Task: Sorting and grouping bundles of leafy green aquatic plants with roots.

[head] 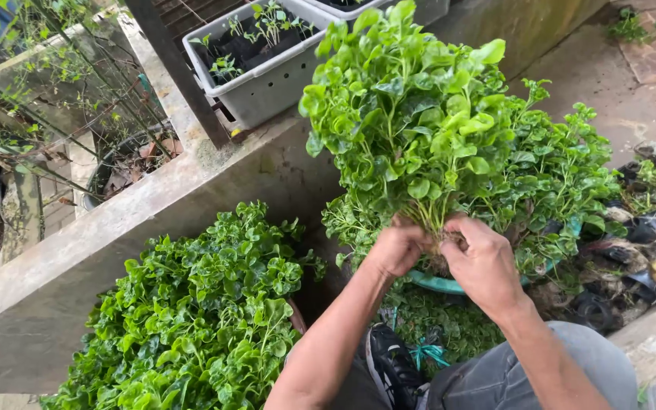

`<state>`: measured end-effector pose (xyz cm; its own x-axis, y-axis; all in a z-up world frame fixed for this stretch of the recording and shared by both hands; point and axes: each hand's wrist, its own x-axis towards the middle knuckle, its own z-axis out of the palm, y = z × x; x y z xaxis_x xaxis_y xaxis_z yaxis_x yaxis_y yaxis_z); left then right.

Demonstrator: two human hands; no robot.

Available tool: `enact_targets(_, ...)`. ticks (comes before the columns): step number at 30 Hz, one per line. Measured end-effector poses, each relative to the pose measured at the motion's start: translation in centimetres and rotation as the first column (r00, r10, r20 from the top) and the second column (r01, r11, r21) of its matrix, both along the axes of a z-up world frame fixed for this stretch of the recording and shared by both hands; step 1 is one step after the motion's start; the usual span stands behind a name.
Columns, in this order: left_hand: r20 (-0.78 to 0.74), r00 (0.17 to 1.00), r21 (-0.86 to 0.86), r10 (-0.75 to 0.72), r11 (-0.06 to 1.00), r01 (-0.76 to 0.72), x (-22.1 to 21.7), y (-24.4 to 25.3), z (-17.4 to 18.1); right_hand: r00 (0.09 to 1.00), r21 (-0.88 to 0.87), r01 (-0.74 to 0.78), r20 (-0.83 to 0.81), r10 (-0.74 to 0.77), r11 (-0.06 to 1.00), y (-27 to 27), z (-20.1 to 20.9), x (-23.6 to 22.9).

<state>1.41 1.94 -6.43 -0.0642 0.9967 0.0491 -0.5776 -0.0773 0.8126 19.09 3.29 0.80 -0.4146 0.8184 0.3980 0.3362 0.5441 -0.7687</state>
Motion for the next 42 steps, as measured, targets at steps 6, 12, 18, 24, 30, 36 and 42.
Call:
enact_targets(6,0.12,0.986,-0.046,0.116,0.993,-0.111,1.9,-0.3,2.3,0.996,0.206,-0.035,0.09,0.016,0.978,-1.2,-1.3,-0.4)
enact_targets(12,0.055,0.975,-0.172,0.216,0.964,-0.204,0.6,0.7,2.8,0.91,-0.491,-0.266,-0.412,0.048,0.83,2.8,-5.7,-0.4)
enact_targets(18,0.085,0.956,-0.126,0.282,0.954,-0.271,-1.9,1.8,-1.0,0.975,0.052,-0.028,-0.218,0.039,0.998,-2.9,-2.1,2.2)
enact_targets(24,0.273,0.826,-0.277,0.493,0.863,-0.424,-11.4,-1.5,4.2,0.824,0.301,0.15,0.488,-0.288,0.942,4.7,-5.6,12.6)
enact_targets(30,0.404,0.756,-0.203,0.515,0.856,-0.475,-11.2,-4.3,5.9,0.624,0.053,0.205,0.762,-0.173,0.977,14.3,-10.3,9.2)
enact_targets(36,0.113,0.82,-0.138,0.562,0.826,-0.547,-6.6,-4.9,9.2,0.69,-0.124,0.2,0.722,-0.05,0.972,18.6,-17.5,2.9)
enact_targets(42,0.063,0.835,-0.093,0.547,0.836,-0.541,-5.5,-2.7,9.4,0.772,-0.137,0.331,0.608,-0.184,0.934,19.0,-15.8,4.6)
